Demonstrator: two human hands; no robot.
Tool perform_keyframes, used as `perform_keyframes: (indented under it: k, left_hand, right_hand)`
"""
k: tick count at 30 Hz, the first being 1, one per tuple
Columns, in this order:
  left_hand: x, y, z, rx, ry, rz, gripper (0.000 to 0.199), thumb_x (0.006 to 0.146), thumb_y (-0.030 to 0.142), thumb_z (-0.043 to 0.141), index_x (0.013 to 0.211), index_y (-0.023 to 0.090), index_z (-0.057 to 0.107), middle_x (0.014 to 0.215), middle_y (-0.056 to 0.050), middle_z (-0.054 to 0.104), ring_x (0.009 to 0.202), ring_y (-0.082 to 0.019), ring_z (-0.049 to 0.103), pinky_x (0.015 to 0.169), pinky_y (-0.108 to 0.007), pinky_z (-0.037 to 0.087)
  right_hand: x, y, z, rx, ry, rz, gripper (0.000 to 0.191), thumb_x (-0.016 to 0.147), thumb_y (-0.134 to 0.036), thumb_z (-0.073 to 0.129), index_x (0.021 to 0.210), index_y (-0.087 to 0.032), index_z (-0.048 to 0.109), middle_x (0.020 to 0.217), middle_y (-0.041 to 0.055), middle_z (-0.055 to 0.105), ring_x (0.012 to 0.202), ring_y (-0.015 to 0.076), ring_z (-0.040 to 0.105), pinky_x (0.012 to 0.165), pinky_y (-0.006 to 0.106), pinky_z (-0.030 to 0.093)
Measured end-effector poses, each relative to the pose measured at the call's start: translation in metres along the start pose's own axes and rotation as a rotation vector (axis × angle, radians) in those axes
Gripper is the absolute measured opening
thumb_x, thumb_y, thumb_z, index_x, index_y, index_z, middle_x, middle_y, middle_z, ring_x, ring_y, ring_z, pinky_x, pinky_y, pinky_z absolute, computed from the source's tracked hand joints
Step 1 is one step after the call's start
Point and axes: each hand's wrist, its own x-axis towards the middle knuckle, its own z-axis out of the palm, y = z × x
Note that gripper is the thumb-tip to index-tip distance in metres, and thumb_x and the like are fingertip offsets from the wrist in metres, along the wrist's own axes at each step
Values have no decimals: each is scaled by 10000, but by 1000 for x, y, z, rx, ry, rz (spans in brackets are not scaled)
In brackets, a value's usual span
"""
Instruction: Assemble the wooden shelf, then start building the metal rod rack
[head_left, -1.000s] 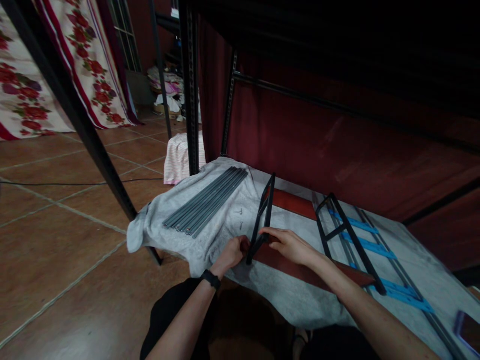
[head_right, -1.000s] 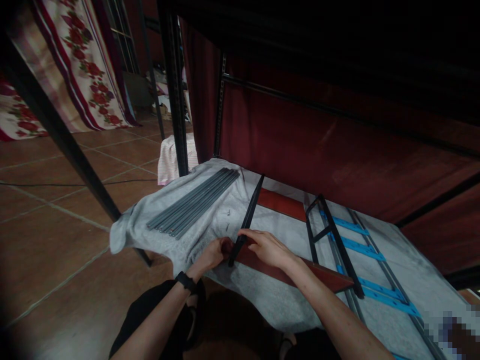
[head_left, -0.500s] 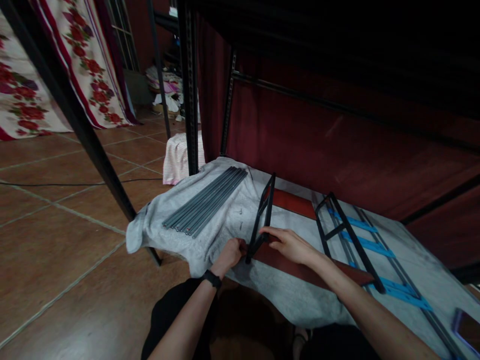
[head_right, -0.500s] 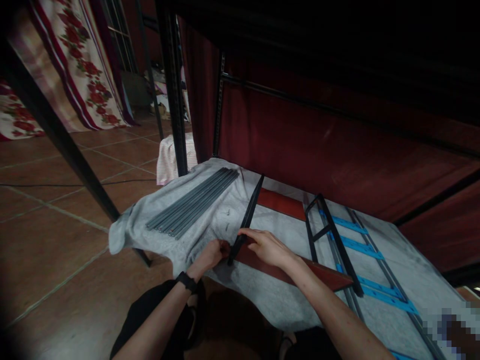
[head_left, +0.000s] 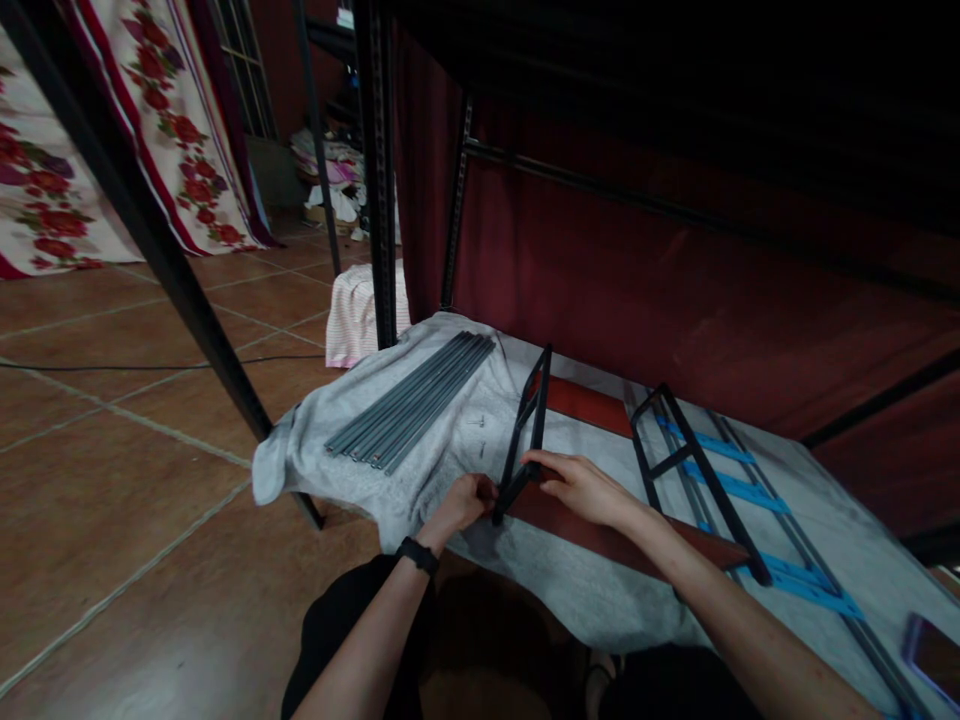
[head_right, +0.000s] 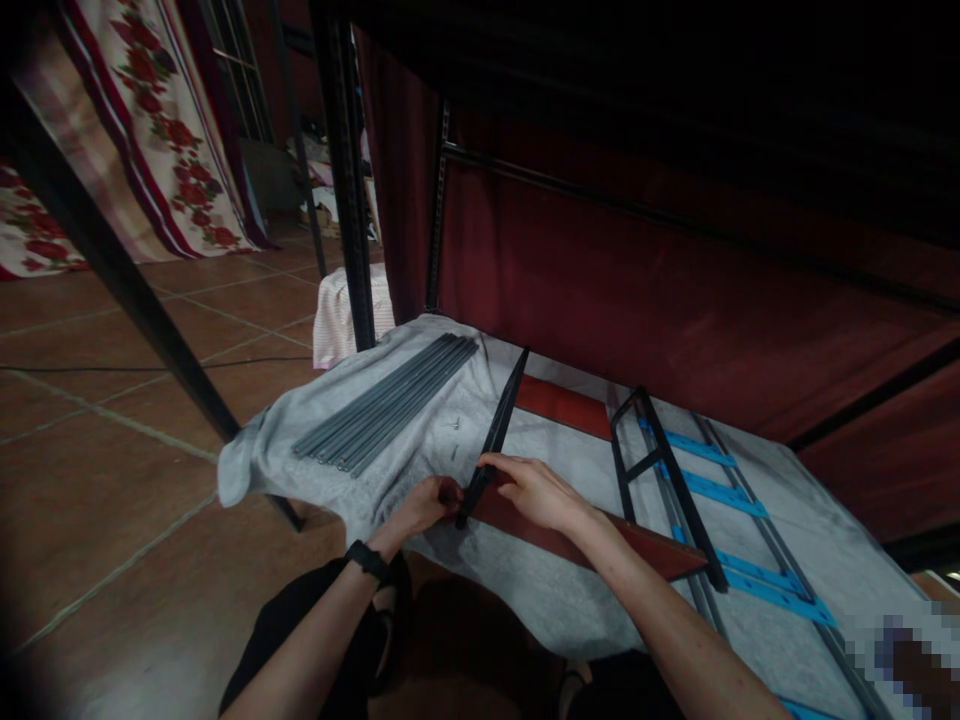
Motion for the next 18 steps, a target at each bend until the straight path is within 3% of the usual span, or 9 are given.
perform_keyframes:
  k: [6,11,18]
  left_hand:
    - [2,0,6,-108,3,-27,224,650,-28,483,704,172,567,593,54,540,554,-86,500,559,-190,386]
    - [4,1,8,-169,5,-39,246,594,-40,499,698,179,540,632,52,577,604,-87,544,571,-177,414]
    - [-1,7,2,-138,53,-111,114,744,82,568,787,166,633,687,19,640,629,-102,574,634,-214,453]
  right_hand:
    - [0,0,0,9,-3,20,561,810,-118,520,1325,-330,591,1283,-18,674,1151,196,639,1023,365,480]
    - [0,1,0,6,6,16,563,805,-117,526,1322,-328,597,1283,-15,673,1144,199,641,1031,370,474]
    - [-1,-2,-3,-12,5,1,548,826,-132,521,1338,-317,585,1258,-11,685,1139,192,643,1010,349,482]
